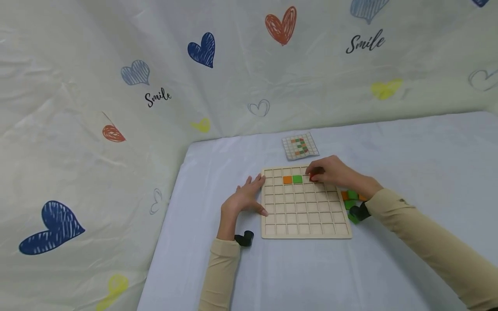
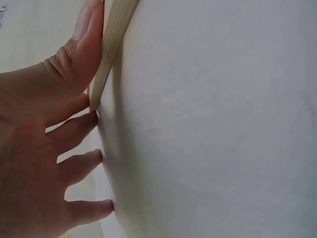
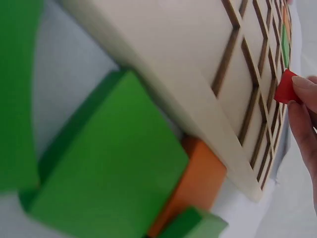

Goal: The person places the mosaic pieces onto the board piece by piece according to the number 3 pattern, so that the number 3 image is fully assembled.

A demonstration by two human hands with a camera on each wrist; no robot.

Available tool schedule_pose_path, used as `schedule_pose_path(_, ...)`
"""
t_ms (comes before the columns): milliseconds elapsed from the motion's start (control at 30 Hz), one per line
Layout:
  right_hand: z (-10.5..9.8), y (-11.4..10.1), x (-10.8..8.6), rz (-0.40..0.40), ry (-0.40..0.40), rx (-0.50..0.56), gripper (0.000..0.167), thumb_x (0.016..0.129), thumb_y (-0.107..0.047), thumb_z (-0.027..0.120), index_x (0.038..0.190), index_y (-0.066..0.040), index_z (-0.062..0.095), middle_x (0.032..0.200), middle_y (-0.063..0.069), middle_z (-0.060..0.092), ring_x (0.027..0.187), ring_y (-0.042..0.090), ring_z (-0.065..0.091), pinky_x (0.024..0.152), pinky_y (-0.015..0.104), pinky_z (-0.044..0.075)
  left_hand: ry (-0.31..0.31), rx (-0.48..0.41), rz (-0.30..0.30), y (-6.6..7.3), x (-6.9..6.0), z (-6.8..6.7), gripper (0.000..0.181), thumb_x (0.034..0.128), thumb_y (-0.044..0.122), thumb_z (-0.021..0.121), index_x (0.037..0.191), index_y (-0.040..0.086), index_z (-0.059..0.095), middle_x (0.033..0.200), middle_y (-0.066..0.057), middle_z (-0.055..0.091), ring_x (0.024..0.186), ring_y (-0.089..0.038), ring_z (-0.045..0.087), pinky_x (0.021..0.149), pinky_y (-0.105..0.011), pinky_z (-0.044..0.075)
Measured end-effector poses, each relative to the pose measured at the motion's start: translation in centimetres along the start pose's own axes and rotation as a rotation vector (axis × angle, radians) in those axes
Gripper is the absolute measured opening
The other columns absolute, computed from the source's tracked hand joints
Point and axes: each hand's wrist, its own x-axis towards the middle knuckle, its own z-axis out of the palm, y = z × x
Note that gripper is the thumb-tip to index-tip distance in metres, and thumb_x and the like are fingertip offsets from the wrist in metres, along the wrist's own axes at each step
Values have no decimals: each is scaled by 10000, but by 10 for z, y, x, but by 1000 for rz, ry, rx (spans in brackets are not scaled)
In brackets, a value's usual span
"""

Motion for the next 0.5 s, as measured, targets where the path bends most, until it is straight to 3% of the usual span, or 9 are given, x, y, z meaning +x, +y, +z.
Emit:
schedule_pose_path(233,6,-3,3,39,22,54,133,897,-17,766,1024,-26,726,951,59,765,893,209,709,839,427,578,-6,13,-1,1,-1,0,1182,749,219,933,1664,180,186,1740,17,96,1616,-270,3,1283,-601,53)
schedule_pose_path(500,9,-4,5,33,43,7,148,917,-28,743,1061,-16,773,1025,106,769,956,278,697,850,459,579,-2,3,2,1,-2,-1,1178,750,206,931,1664,178,188,1739,10,101,1616,-270,5,1285,-595,49)
